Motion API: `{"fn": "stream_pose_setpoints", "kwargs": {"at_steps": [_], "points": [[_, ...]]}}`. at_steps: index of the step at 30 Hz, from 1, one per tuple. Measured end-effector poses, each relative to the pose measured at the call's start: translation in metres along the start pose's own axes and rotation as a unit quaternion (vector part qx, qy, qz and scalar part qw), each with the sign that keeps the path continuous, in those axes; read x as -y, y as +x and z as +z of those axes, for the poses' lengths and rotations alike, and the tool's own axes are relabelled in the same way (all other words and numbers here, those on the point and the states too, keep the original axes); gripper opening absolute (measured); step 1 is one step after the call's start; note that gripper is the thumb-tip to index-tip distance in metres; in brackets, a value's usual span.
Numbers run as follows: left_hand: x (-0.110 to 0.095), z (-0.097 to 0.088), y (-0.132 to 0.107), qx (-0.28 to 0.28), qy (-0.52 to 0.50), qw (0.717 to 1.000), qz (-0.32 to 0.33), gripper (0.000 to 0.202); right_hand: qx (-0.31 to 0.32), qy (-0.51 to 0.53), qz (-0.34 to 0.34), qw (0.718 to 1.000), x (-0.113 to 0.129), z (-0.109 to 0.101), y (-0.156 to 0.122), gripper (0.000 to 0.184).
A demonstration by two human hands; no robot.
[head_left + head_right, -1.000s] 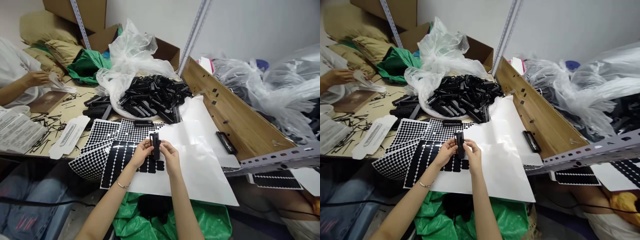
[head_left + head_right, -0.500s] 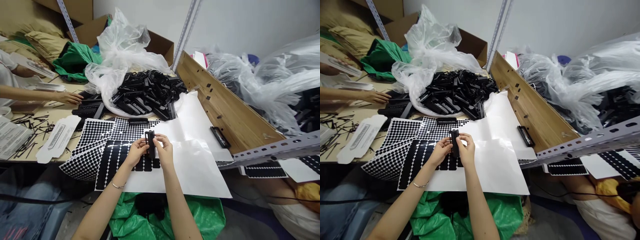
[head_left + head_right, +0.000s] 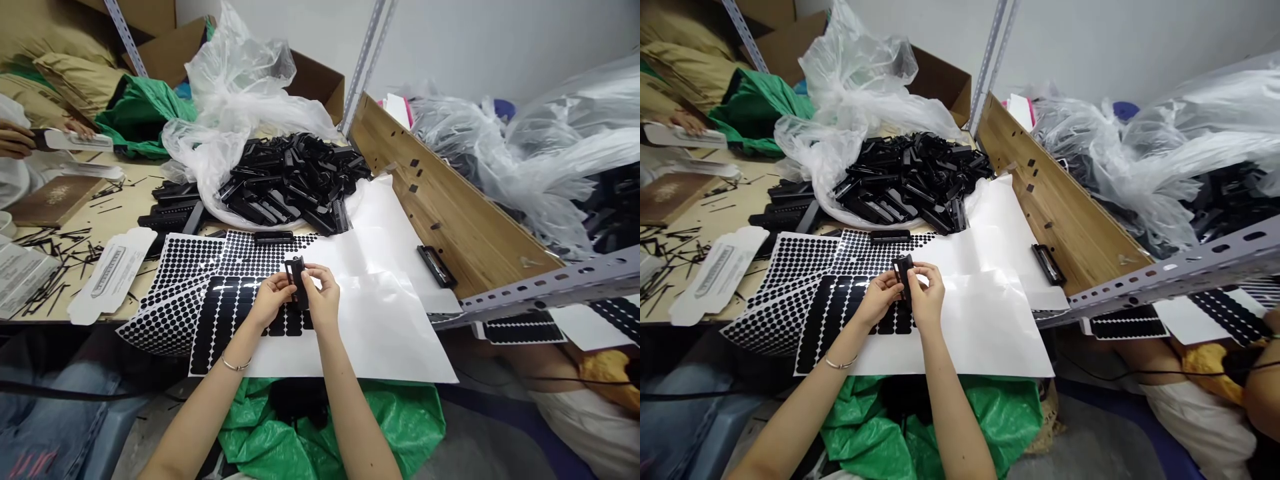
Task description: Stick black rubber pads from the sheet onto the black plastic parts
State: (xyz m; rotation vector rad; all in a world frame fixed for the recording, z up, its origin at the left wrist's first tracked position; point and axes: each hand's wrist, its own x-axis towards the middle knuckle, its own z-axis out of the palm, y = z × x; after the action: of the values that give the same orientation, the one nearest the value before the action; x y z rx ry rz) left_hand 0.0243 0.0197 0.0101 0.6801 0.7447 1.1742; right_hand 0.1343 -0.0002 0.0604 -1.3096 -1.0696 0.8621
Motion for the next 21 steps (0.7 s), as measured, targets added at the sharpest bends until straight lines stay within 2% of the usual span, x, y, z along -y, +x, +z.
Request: {"fn": "stream_pose_setpoints", "kwargs": {"at_steps": [8, 21], "points": [[-0.0015, -0.0019, 0.0, 0.025, 0.002, 1.0, -0.014, 0.034, 0.003, -0.045, -0.027, 0.999, 0.0035, -0.0017, -0.0038, 0.013], [-0.0055, 0.0009, -0.0015, 0.016, 0.035, 0.999, -0.018, 0.036, -0.014, -0.065, -0.065, 0.996, 0.0031, -0.0016, -0.0076, 0.012]]}}
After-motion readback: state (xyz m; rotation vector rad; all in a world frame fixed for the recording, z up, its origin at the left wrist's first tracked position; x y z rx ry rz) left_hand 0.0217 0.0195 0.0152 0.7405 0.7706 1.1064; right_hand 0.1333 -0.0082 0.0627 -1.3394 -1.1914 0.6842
